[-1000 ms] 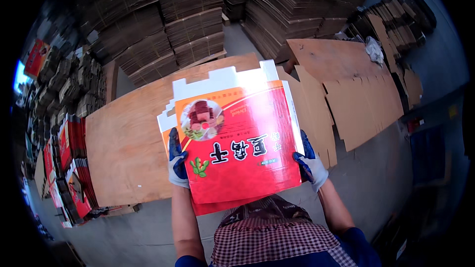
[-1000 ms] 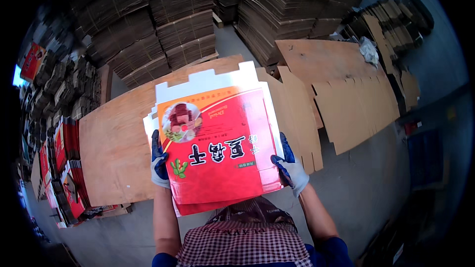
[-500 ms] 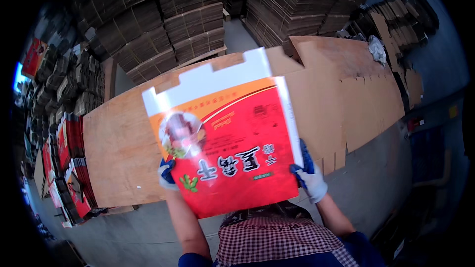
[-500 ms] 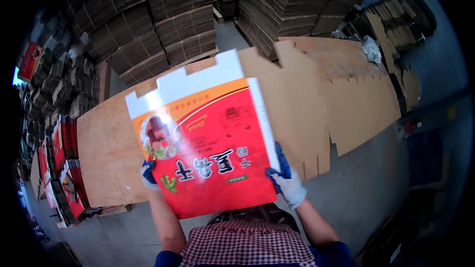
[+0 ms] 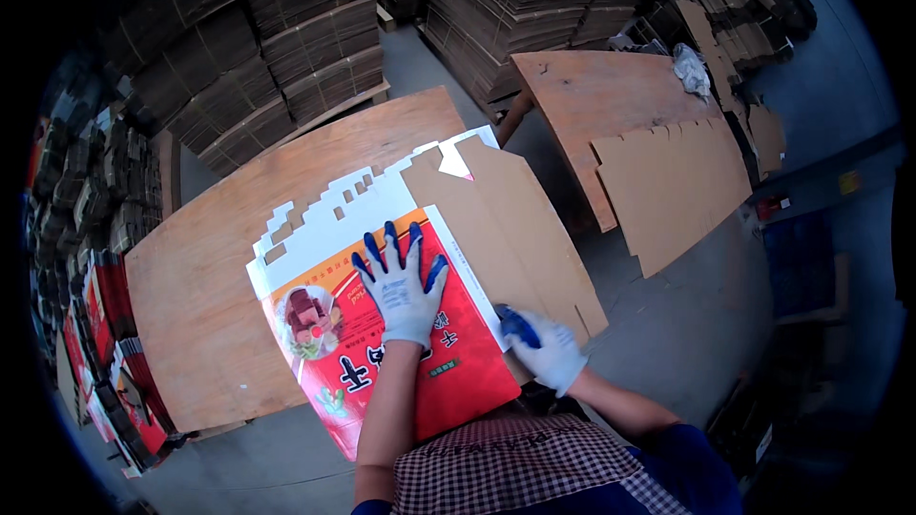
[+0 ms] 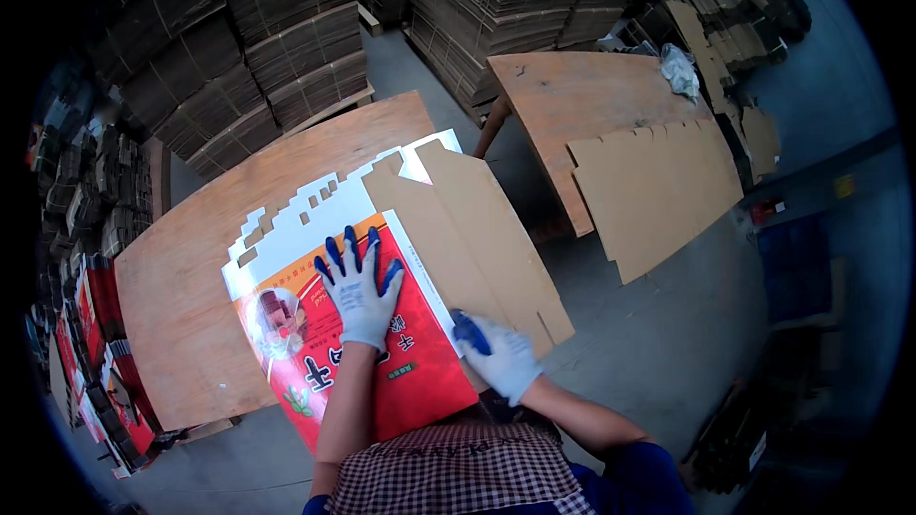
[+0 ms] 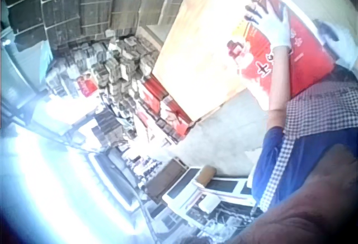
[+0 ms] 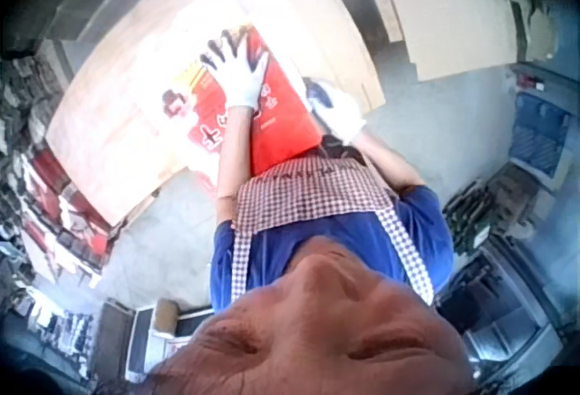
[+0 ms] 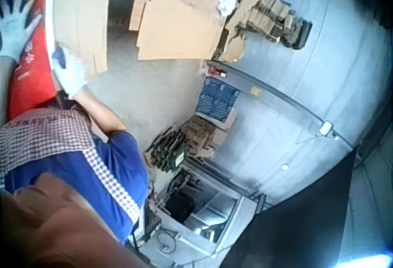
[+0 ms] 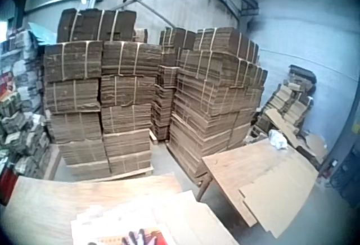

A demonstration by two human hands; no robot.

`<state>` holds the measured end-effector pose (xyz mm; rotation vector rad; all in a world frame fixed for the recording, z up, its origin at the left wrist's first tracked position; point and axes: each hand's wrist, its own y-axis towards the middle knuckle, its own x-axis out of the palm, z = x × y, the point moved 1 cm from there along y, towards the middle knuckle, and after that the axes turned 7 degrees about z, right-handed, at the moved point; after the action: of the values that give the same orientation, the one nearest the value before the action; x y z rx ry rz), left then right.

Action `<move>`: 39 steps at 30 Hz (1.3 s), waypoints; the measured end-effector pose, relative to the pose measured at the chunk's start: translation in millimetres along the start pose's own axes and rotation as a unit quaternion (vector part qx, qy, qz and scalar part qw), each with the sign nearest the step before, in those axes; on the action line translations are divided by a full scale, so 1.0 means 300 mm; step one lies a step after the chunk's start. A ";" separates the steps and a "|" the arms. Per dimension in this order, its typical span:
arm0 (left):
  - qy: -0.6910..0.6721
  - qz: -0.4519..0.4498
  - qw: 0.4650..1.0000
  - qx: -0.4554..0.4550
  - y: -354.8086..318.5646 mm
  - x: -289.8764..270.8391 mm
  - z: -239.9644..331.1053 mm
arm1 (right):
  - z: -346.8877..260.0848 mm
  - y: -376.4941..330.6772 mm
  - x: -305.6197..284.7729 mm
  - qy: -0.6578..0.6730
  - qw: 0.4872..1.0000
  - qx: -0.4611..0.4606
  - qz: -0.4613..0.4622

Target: The person applies glue to a flat cardboard sheet, then repeatedly folds and assembles red printed cardboard boxes on a wooden table. The person stacks the assembled boxes and continues the process with additional sheets.

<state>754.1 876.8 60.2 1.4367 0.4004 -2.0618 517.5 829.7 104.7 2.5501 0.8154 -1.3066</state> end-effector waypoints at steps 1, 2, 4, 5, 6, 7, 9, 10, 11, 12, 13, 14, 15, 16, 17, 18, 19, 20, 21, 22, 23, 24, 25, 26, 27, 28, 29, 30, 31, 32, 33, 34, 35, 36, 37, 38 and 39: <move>0.025 0.039 0.999 0.025 0.005 0.048 -0.013 | 0.008 0.038 -0.055 -0.033 0.998 -0.052 0.032; 0.024 0.040 0.999 0.027 0.009 0.057 -0.010 | 0.050 0.092 -0.099 -0.011 0.994 -0.034 0.100; 0.017 0.034 0.999 0.032 0.012 0.067 0.000 | 0.131 0.231 -0.190 -0.107 0.963 -0.075 0.234; 0.014 0.030 0.999 0.037 0.008 0.069 0.002 | 0.199 0.275 -0.206 -0.127 0.963 -0.045 0.235; 0.013 0.030 0.999 0.040 0.011 0.070 0.000 | 0.254 0.298 -0.215 0.039 0.980 0.101 0.168; 0.006 0.030 0.999 0.043 0.016 0.073 0.002 | 0.293 0.315 -0.227 0.116 0.975 0.093 0.167; 0.005 0.032 0.999 0.034 0.013 0.069 -0.016 | 0.205 0.343 -0.266 0.288 0.947 0.101 0.100; 0.008 0.033 0.999 0.029 0.006 0.061 -0.028 | 0.091 0.350 -0.313 0.374 0.918 0.126 0.042; 0.005 0.030 0.999 0.029 0.006 0.058 -0.024 | 0.034 0.361 -0.325 0.399 0.912 0.096 -0.009; 0.005 0.032 0.999 0.029 0.006 0.057 -0.023 | -0.003 0.375 -0.317 0.423 0.902 0.065 -0.060; 0.001 0.034 0.999 0.032 0.011 0.061 -0.013 | -0.003 0.407 -0.275 0.409 0.908 0.053 -0.075; -0.003 0.036 0.999 0.035 0.013 0.067 -0.007 | -0.026 0.434 -0.220 0.388 0.916 0.092 -0.039; -0.005 0.045 0.998 0.033 0.010 0.071 -0.012 | -0.074 0.485 -0.150 0.339 0.941 0.003 0.011; -0.011 0.053 0.998 0.035 0.011 0.073 -0.011 | -0.078 0.548 -0.098 0.261 0.962 -0.079 0.018; -0.014 0.062 0.997 0.036 0.011 0.076 -0.016 | -0.139 0.598 -0.052 0.254 0.958 -0.126 0.029; -0.021 0.062 0.997 0.036 0.014 0.077 -0.013 | -0.144 0.654 0.001 0.249 0.957 -0.151 0.007; -0.028 0.062 0.997 0.036 0.016 0.070 -0.009 | -0.139 0.708 0.042 0.168 0.964 -0.204 -0.009; -0.035 0.062 0.997 0.036 0.017 0.066 -0.008 | -0.135 0.746 0.076 0.087 0.963 -0.255 -0.025; -0.033 0.060 0.997 0.032 0.016 0.064 -0.011 | -0.143 0.762 0.102 -0.015 0.956 -0.293 -0.020; -0.031 0.058 0.997 0.028 0.016 0.062 -0.012 | -0.150 0.769 0.124 -0.117 0.938 -0.327 -0.015; -0.030 0.056 0.998 0.025 0.017 0.065 -0.013 | -0.155 0.771 0.141 -0.144 0.942 -0.302 -0.030; -0.029 0.061 0.997 0.026 0.017 0.068 -0.015 | -0.157 0.773 0.151 -0.165 0.935 -0.313 -0.025; -0.027 0.066 0.997 0.028 0.019 0.070 -0.016 | -0.152 0.775 0.162 -0.186 0.928 -0.323 -0.020; -0.026 0.071 0.997 0.030 0.019 0.073 -0.016 | -0.143 0.778 0.169 -0.208 0.920 -0.333 -0.014; -0.024 0.070 0.997 0.029 0.020 0.074 -0.018 | -0.144 0.782 0.174 -0.207 0.918 -0.339 -0.013; -0.022 0.069 0.997 0.028 0.021 0.075 -0.018 | -0.144 0.784 0.173 -0.228 0.915 -0.332 -0.034; -0.020 0.068 0.997 0.027 0.022 0.075 -0.017 | -0.147 0.785 0.166 -0.249 0.911 -0.325 -0.053; -0.020 0.067 0.997 0.027 0.022 0.074 -0.018 | -0.158 0.783 0.162 -0.269 0.907 -0.317 -0.073; -0.019 0.066 0.997 0.027 0.023 0.072 -0.018 | -0.170 0.777 0.161 -0.262 0.913 -0.304 -0.071; -0.019 0.065 0.997 0.026 0.022 0.071 -0.019 | -0.184 0.766 0.166 -0.256 0.919 -0.291 -0.070; -0.020 0.066 0.997 0.028 0.023 0.071 -0.015 | -0.193 0.754 0.171 -0.251 0.926 -0.275 -0.066; -0.021 0.066 0.997 0.029 0.023 0.073 -0.015 | -0.203 0.741 0.194 -0.280 0.923 -0.259 -0.051; -0.021 0.066 0.997 0.030 0.023 0.075 -0.016 | -0.220 0.726 0.227 -0.309 0.919 -0.241 -0.036; -0.021 0.068 0.997 0.031 0.025 0.076 -0.016 | -0.232 0.716 0.258 -0.338 0.915 -0.221 -0.021; -0.019 0.067 0.997 0.032 0.022 0.076 -0.016 | -0.236 0.703 0.288 -0.332 0.920 -0.211 -0.008; -0.018 0.065 0.997 0.033 0.020 0.076 -0.015 | -0.233 0.703 0.308 -0.327 0.921 -0.210 0.011; -0.018 0.058 0.998 0.031 0.019 0.072 -0.018 | -0.236 0.702 0.317 -0.310 0.926 -0.216 0.023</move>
<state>756.4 869.1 38.6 1.4214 0.2351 -2.0196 724.8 717.6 51.4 1.6626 0.7802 -1.5723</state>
